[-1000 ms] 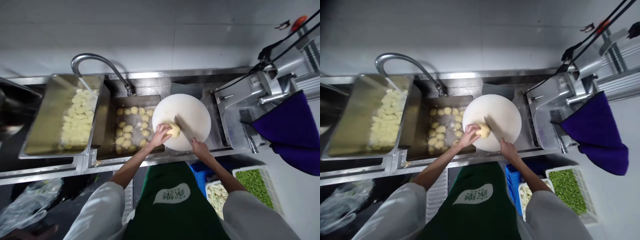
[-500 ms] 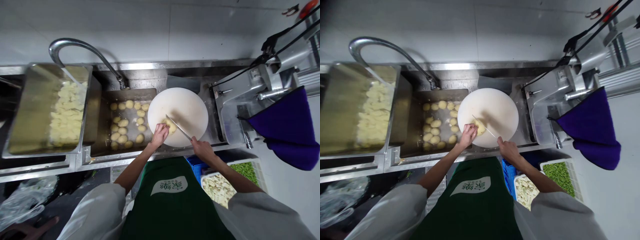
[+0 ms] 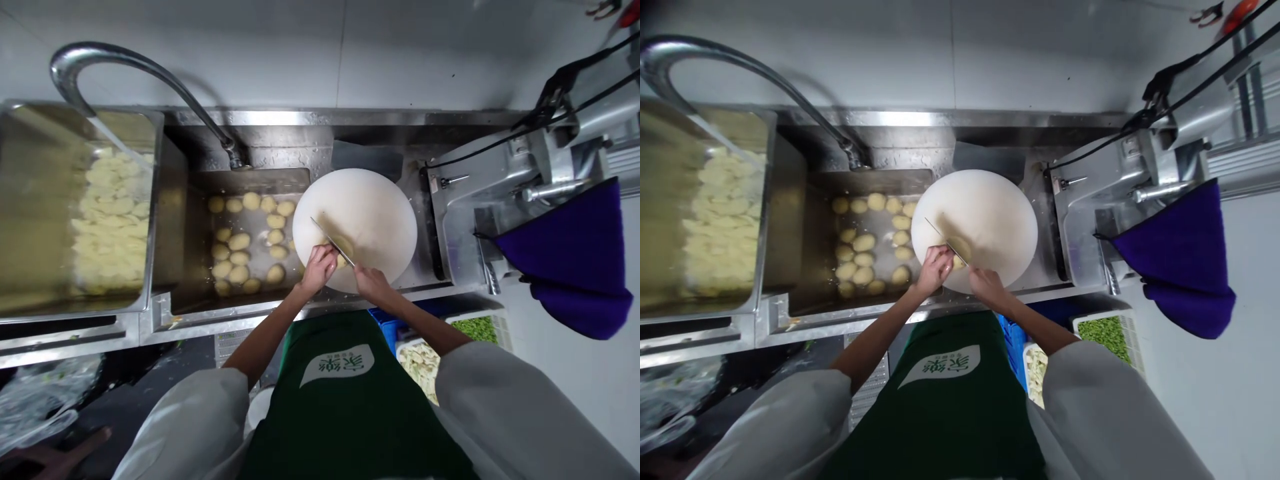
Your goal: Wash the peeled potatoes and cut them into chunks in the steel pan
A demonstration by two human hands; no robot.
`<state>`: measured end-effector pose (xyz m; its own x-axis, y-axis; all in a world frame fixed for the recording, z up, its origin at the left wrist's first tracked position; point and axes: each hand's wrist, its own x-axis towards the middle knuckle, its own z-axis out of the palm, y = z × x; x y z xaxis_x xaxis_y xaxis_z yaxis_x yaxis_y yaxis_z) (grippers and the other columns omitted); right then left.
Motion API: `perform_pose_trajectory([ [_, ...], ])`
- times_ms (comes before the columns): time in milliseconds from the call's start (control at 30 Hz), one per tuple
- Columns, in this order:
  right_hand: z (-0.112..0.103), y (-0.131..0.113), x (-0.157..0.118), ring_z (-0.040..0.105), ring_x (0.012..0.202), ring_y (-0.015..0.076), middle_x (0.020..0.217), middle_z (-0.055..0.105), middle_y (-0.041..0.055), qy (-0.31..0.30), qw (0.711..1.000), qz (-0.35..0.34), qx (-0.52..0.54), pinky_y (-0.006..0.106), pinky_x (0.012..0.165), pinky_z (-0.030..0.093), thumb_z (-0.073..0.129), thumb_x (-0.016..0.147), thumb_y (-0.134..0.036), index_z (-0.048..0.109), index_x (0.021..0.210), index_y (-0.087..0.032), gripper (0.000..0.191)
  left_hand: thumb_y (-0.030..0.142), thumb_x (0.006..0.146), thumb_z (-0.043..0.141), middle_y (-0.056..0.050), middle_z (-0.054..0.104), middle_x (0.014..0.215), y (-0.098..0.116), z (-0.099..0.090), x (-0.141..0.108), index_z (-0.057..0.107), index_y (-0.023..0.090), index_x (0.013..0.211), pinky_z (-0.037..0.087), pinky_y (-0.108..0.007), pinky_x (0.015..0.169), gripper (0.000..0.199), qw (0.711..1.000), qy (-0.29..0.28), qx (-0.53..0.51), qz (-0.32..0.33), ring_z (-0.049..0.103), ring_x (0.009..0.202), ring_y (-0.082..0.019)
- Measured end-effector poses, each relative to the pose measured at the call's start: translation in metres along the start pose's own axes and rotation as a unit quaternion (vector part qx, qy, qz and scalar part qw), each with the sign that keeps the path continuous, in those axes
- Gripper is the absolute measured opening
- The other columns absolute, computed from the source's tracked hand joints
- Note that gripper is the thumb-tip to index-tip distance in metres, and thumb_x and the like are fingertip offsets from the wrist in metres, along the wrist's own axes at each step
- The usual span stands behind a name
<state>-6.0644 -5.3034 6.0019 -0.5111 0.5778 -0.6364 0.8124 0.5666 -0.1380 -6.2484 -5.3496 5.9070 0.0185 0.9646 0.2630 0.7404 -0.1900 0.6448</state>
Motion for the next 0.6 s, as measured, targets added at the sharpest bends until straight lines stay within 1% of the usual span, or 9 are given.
perform_pose_trajectory([
  [100,0.001,0.0,0.018,0.07,0.105,0.027,0.112,0.072,0.0193,0.01,1.0,-0.006,0.021,0.032,0.085,0.048,0.031,0.101,-0.015,0.05,0.128,-0.009,0.033,0.026,0.101,0.045,-0.012,0.061,0.113,0.0,-0.001,-0.01,0.067,0.021,0.115,0.05,-0.043,0.096,0.027,1.0,0.012,0.005,-0.005,0.054,0.109,-0.025],
  [233,-0.004,0.03,0.02,0.069,0.104,0.0268,0.11,0.073,0.0178,0.048,0.997,0.006,0.062,0.03,0.085,0.046,0.027,0.107,-0.033,0.054,0.123,-0.011,0.038,0.03,0.101,0.047,-0.013,0.062,0.118,0.008,-0.002,-0.011,0.067,0.021,0.116,0.047,-0.046,0.102,0.027,0.999,0.038,0.012,-0.006,0.052,0.114,-0.026],
  [300,-0.007,0.05,0.015,0.069,0.103,0.0272,0.109,0.073,0.0178,0.06,0.995,0.035,0.066,0.031,0.083,0.045,0.027,0.107,-0.037,0.054,0.122,-0.011,0.04,0.032,0.101,0.049,-0.012,0.061,0.123,0.014,0.002,0.001,0.066,0.021,0.12,0.045,-0.046,0.106,0.028,1.0,0.027,0.016,0.001,0.049,0.119,-0.026],
  [367,-0.01,0.064,0.009,0.069,0.1,0.0274,0.108,0.072,0.019,0.066,0.993,0.079,0.053,0.031,0.083,0.045,0.026,0.107,-0.036,0.051,0.125,-0.01,0.04,0.033,0.101,0.049,-0.011,0.062,0.125,0.018,0.01,0.019,0.066,0.022,0.122,0.043,-0.045,0.107,0.029,1.0,0.004,0.009,0.011,0.048,0.121,-0.026],
  [433,-0.01,0.07,0.001,0.07,0.099,0.0275,0.108,0.072,0.0201,0.07,0.99,0.114,0.038,0.032,0.083,0.045,0.025,0.107,-0.032,0.048,0.127,-0.009,0.038,0.035,0.1,0.053,-0.011,0.063,0.125,0.019,0.02,0.036,0.066,0.021,0.122,0.044,-0.044,0.107,0.03,1.0,-0.024,-0.004,0.014,0.049,0.122,-0.026],
  [500,-0.01,0.069,-0.007,0.07,0.1,0.0279,0.108,0.072,0.0205,0.068,0.99,0.122,0.03,0.033,0.083,0.045,0.024,0.107,-0.031,0.047,0.127,-0.01,0.037,0.038,0.097,0.057,-0.012,0.064,0.124,0.02,0.027,0.046,0.065,0.019,0.12,0.045,-0.044,0.105,0.031,0.999,-0.033,-0.019,0.006,0.052,0.121,-0.027],
  [533,-0.01,0.067,-0.011,0.07,0.101,0.0281,0.107,0.072,0.0204,0.065,0.99,0.122,0.03,0.034,0.084,0.046,0.024,0.107,-0.031,0.046,0.127,-0.01,0.037,0.038,0.097,0.058,-0.012,0.064,0.122,0.02,0.027,0.048,0.065,0.018,0.117,0.046,-0.043,0.104,0.029,1.0,-0.018,-0.026,-0.004,0.053,0.119,-0.026],
  [567,-0.01,0.063,-0.015,0.07,0.101,0.0282,0.107,0.072,0.0205,0.063,0.99,0.123,0.031,0.034,0.084,0.046,0.023,0.107,-0.03,0.046,0.127,-0.01,0.037,0.038,0.098,0.056,-0.012,0.065,0.118,0.02,0.025,0.047,0.065,0.018,0.113,0.047,-0.043,0.102,0.027,0.999,0.015,-0.031,-0.016,0.055,0.116,-0.025],
  [600,-0.009,0.059,-0.019,0.07,0.102,0.0284,0.106,0.072,0.0206,0.063,0.99,0.124,0.033,0.034,0.085,0.046,0.022,0.107,-0.03,0.046,0.127,-0.01,0.037,0.038,0.1,0.053,-0.012,0.065,0.113,0.021,0.02,0.044,0.065,0.018,0.108,0.048,-0.042,0.1,0.025,0.997,0.064,-0.035,-0.031,0.057,0.112,-0.024],
])
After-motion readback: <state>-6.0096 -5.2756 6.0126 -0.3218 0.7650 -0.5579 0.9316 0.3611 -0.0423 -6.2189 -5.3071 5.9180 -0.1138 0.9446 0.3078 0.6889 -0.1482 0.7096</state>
